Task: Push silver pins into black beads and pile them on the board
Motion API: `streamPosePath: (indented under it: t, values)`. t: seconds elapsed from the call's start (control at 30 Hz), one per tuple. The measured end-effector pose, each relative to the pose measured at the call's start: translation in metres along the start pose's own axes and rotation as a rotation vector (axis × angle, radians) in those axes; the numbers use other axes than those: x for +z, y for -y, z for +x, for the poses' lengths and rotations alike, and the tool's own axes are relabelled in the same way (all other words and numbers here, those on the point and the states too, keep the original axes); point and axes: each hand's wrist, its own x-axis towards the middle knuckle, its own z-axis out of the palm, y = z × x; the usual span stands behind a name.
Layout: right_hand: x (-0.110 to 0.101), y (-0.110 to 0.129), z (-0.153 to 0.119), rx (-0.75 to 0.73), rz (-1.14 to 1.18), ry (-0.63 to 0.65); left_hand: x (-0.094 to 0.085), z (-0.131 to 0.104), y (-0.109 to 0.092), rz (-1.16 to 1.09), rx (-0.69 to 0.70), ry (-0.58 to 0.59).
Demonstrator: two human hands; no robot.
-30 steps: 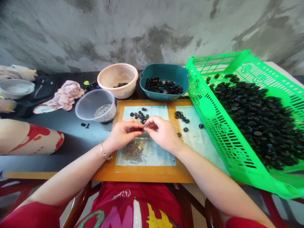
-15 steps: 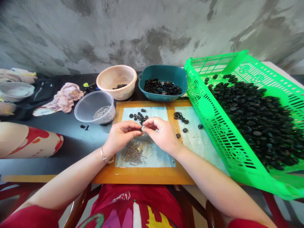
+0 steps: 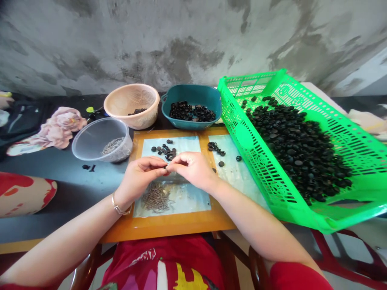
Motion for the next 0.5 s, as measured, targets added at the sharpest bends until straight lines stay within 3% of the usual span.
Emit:
streamPosePath:
  t: [0.13,0.27,0.4,0.5]
  values:
    - [-0.055,-0.003,-0.003,0.051,-0.405,0.115,0.001,0.002,-0.003,-0.207,-0.202,-0.041]
    - [-0.102,-0.017,-0.009,0.265,-0.833,0.137,-0.002,0.005,-0.007,-0.263,-0.270,-0.058]
    - [-0.108,-0.030,-0.009,0.356,-0.986,0.240,-0.004,0.005,-0.005,-0.224,-0.260,-0.042]
    - [-0.104,-0.033,-0.007,0.300,-0.972,0.227,-0.005,0.004,-0.003,-0.166,-0.218,-0.027]
